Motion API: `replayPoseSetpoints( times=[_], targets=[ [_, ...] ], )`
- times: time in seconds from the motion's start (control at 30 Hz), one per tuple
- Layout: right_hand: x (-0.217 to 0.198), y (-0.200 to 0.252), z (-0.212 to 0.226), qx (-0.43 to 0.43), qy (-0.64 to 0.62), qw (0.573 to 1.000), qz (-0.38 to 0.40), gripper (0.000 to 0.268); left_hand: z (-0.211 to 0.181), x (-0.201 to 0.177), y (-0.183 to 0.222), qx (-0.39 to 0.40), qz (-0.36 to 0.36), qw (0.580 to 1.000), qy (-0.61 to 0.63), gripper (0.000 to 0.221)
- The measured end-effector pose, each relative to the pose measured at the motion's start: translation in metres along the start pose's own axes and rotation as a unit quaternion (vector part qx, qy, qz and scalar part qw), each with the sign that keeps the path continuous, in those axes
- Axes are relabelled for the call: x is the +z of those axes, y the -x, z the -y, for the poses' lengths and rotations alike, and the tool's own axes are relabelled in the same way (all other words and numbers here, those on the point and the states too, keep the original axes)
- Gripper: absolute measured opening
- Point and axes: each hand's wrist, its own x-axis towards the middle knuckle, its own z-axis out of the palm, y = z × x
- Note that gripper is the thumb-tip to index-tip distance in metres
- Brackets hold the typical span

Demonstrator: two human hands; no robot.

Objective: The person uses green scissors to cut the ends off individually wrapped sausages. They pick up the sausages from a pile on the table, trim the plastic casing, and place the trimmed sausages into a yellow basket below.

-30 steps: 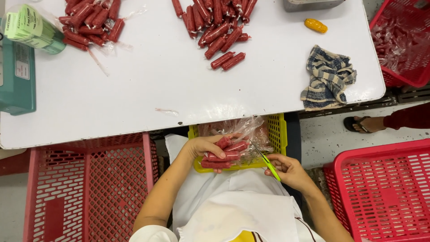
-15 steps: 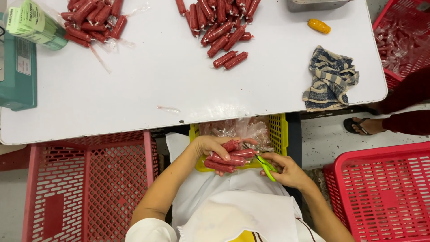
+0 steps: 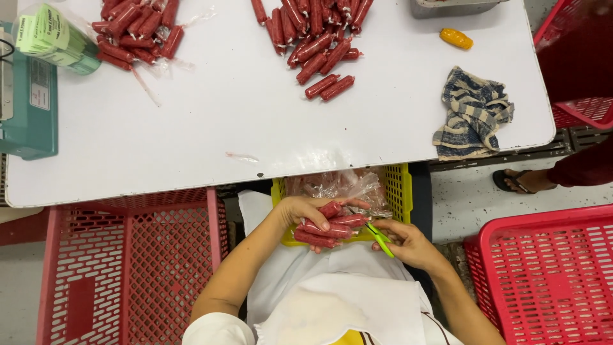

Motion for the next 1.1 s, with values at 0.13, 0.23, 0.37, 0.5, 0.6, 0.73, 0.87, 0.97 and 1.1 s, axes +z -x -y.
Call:
replayPoseSetpoints(
  times=[0.13,0.23,0.37,0.5,0.6,0.73,0.87,0.97,1.1],
  targets=[
    [-0.009,0.006,-0.026,0.023,-0.012,1.0,0.007,0.048,0.004,-0.007,-0.001,-0.001,0.007,1.0,0.0,0.106],
    [-0.009,-0.001,-0.015,0.019,0.001,1.0,0.013,0.053,0.006,-0.003,-0.004,-0.013,0.0,1.0,0.013,0.102],
    [0.01,-0.017,0.068,-0.008,0.007,1.0,0.02,0.052,0.091,-0.103,-0.013,-0.037,-0.044,0.997,0.041,0.086],
    [-0.005,-0.006,0.015,0.009,-0.004,1.0,0.02,0.049,0.032,-0.01,-0.008,-0.025,-0.231,0.972,0.015,0.086],
    [-0.012,0.001,-0.003,0.025,0.011,0.999,0.024,0.046,0.012,-0.004,-0.012,-0.04,-0.046,0.997,0.038,0.098],
    [-0.009,0.004,0.015,0.08,0.018,0.996,0.032,0.048,0.027,-0.022,-0.012,-0.081,-0.065,0.994,0.03,0.088],
    [-0.019,0.011,0.019,0.215,0.224,0.945,0.102,0.059,0.016,-0.029,-0.007,-0.205,-0.064,0.974,-0.076,0.076],
    [-0.023,0.01,0.042,0.251,0.187,0.949,0.044,0.064,-0.014,0.001,-0.003,-0.256,-0.14,0.939,-0.179,0.1],
    [-0.047,0.003,0.014,0.234,0.238,0.943,0.014,0.057,-0.059,0.005,0.029,-0.009,-0.158,0.911,-0.382,0.083]
  ],
)
